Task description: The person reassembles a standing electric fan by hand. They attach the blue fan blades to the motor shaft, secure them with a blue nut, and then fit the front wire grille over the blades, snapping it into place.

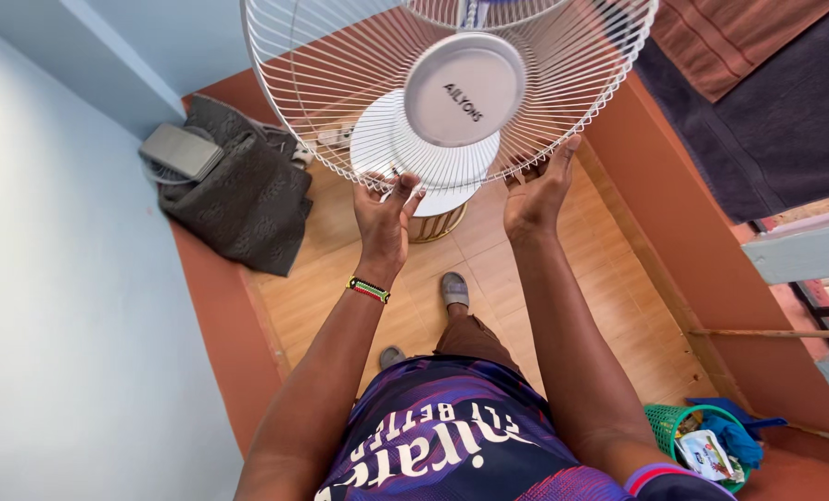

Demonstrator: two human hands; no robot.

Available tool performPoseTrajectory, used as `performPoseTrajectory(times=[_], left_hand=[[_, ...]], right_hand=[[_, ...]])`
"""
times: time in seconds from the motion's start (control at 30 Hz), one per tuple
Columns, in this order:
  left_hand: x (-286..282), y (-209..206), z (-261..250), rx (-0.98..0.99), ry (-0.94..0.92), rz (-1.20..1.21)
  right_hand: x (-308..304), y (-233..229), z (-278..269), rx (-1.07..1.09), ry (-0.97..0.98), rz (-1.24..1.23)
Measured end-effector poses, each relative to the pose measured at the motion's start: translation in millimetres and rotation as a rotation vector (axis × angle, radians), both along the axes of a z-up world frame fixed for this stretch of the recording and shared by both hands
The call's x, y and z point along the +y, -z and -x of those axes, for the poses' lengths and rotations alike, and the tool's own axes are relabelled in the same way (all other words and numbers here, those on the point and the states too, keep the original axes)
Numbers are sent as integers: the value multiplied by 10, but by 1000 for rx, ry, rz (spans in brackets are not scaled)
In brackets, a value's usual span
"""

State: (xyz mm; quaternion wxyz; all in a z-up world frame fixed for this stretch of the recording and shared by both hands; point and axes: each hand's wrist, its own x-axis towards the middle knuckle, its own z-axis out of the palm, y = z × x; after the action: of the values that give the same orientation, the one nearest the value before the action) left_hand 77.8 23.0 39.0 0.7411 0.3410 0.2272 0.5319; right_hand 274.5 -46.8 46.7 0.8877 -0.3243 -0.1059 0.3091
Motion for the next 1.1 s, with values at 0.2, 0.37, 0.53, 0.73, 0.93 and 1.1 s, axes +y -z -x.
performPoseTrajectory(times=[0.2,0.37,0.53,0.73,0.93,1.1], left_hand=[[502,-311,-856,-33,-22,-67],[1078,-439,-1516,-115,-70,-70],[1452,-395,-1906,-125,-155,-95],[1658,-240,-2074,-97,-212,-132],[1751,-147,-2108,15,-268,-55],[1816,-76,-2172,-3,-267,3]], right_hand=[[263,-193,-791,111,-51,23],[815,-296,-1425,64,-91,19],[1249,-391,-1868,66,-127,92],[1520,-393,-2070,118,-136,120],[1631,-345,-2131,43,-118,225],[1707,-335,-2210,-27,-115,257]])
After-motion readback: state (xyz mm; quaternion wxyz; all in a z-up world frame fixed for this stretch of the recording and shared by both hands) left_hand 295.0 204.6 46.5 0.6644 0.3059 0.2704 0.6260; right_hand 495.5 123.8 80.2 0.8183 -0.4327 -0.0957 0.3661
